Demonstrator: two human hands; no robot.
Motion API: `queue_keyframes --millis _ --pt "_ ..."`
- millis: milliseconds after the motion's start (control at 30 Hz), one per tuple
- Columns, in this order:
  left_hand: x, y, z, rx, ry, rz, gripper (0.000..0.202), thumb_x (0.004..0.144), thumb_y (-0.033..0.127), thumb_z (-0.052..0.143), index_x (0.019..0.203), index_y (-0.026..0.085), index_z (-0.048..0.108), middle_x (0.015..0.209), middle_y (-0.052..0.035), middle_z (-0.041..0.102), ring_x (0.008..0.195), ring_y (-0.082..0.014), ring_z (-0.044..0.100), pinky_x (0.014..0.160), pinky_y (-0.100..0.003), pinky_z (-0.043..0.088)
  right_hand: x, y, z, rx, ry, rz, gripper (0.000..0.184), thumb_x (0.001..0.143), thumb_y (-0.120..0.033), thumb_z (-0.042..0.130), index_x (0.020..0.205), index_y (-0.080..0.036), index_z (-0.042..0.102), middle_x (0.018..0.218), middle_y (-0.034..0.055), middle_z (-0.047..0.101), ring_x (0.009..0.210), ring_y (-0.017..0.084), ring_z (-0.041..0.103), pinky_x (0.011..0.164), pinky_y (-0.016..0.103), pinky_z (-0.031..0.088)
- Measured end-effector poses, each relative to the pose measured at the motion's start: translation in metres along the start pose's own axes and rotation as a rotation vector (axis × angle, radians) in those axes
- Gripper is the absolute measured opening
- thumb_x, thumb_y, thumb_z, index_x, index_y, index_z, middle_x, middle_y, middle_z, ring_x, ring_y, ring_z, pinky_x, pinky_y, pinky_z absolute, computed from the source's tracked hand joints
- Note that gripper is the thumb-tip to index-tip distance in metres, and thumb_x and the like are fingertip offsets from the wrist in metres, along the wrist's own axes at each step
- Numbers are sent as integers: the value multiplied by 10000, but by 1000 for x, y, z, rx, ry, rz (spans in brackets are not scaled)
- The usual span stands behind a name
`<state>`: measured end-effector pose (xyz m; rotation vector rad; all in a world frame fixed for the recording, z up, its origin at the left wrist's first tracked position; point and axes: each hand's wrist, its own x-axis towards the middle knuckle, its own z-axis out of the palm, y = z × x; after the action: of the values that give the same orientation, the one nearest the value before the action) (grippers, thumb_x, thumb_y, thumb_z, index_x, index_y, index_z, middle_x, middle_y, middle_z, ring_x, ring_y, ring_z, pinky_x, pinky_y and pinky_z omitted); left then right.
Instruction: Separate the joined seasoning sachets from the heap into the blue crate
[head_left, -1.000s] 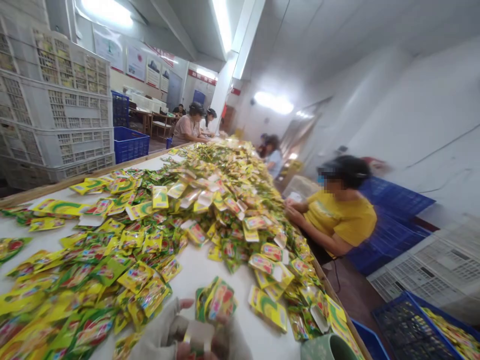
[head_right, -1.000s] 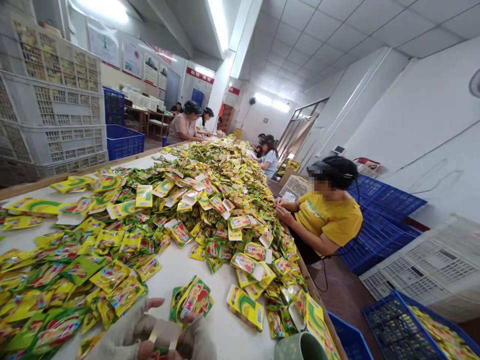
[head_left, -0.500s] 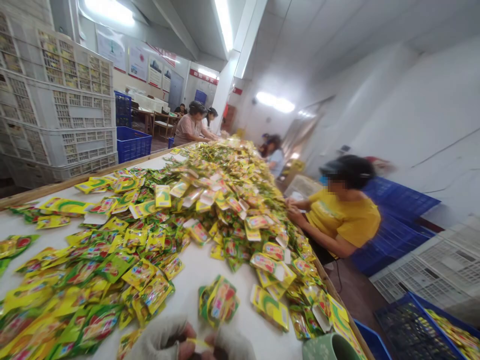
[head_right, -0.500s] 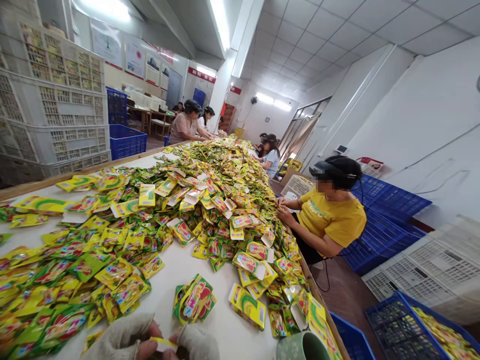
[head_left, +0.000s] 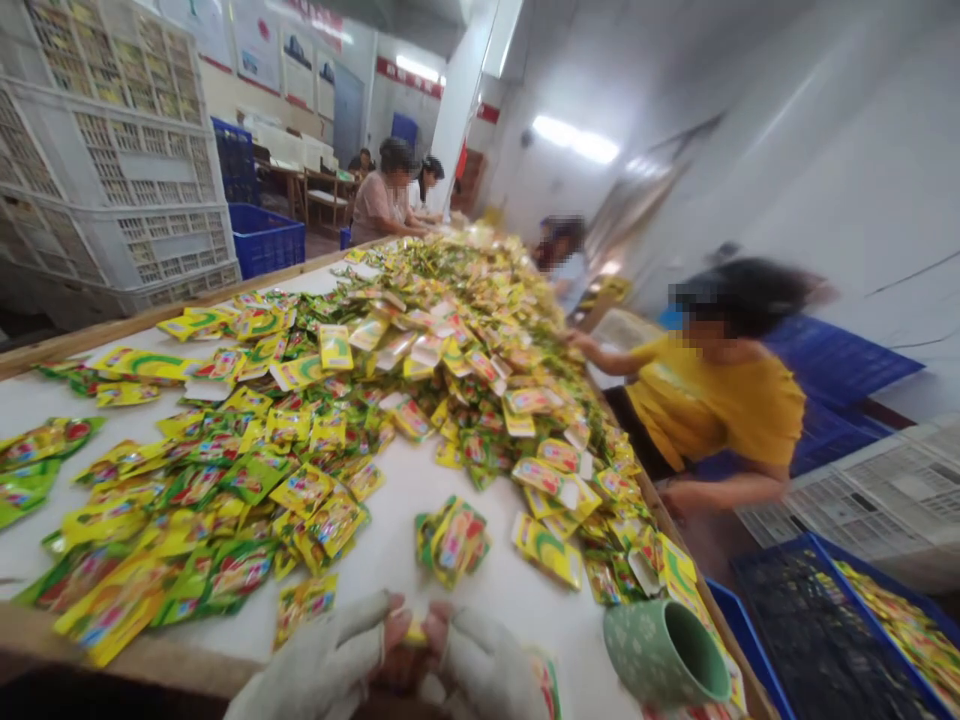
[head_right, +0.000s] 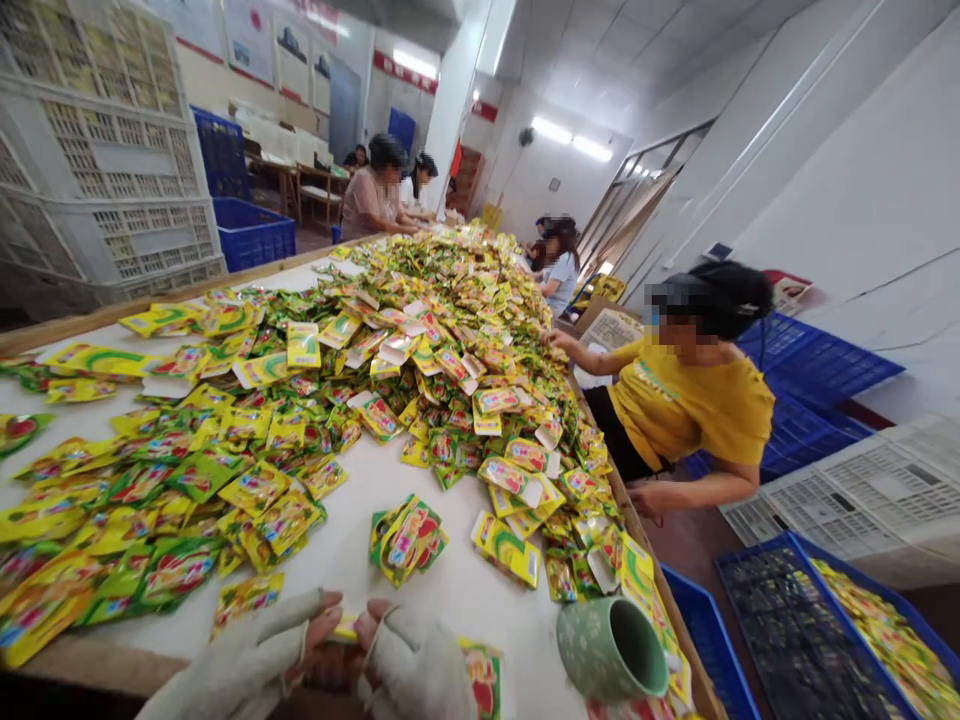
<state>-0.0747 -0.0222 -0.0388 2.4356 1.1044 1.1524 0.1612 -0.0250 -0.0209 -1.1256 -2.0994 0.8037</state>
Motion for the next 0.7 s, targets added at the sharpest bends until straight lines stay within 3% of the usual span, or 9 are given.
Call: queue_keyframes --millis 67,167,300,433,533,600,700 --pt "8 13 -5 -16 -35 -3 521 843 63 448 1267 347 551 1182 -7 675 1021 -115 659 890 -155 509 0 -5 -4 -105 28 -116 433 862 -141 510 1277 -244 577 951 113 715 892 227 691 763 354 585" --pt "18 26 -8 -100 -78 -53 458 851 39 424 1170 303 619 1129 -25 681 1003 -114 659 886 -171 515 1 -13 -7 -304 97 -274 458 818 -70 488 1254 -183 567 981 139 702 895 226 677 741 357 583" --pt "19 29 -4 -187 -33 -193 343 840 69 475 1030 266 681 1067 -31 688 981 -134 657 880 -214 532 3 -21 -4 -344 128 -268 347 825 -54 476 1119 -168 621 884 108 692 796 186 664 694 296 573" --pt "26 27 -1 -365 -64 -372 302 846 137 479 1038 254 681 1066 -39 691 1013 -165 646 895 -271 538 9 -26 -1 -110 142 -69 298 840 -106 489 1091 -176 634 906 89 674 824 188 645 726 300 554" --pt "44 26 2 -517 37 -636 343 839 280 551 1172 214 595 1139 -77 665 1026 -202 647 886 -331 549 24 -26 -12 220 246 228 227 861 -243 547 1070 -195 620 914 53 680 808 176 643 725 299 548" --pt "60 23 6 -582 95 -737 466 822 377 572 1238 172 533 1208 -122 626 1086 -234 621 924 -377 525 39 -21 -26 383 306 392 266 848 -345 571 1056 -181 595 897 45 674 722 158 624 634 278 539" --pt "87 14 15 -484 55 -770 625 789 476 578 1301 132 473 1345 -172 528 1246 -279 503 1034 -423 417 62 -2 -48 299 346 489 356 783 -411 601 1030 -156 580 814 29 640 615 139 563 558 270 497"
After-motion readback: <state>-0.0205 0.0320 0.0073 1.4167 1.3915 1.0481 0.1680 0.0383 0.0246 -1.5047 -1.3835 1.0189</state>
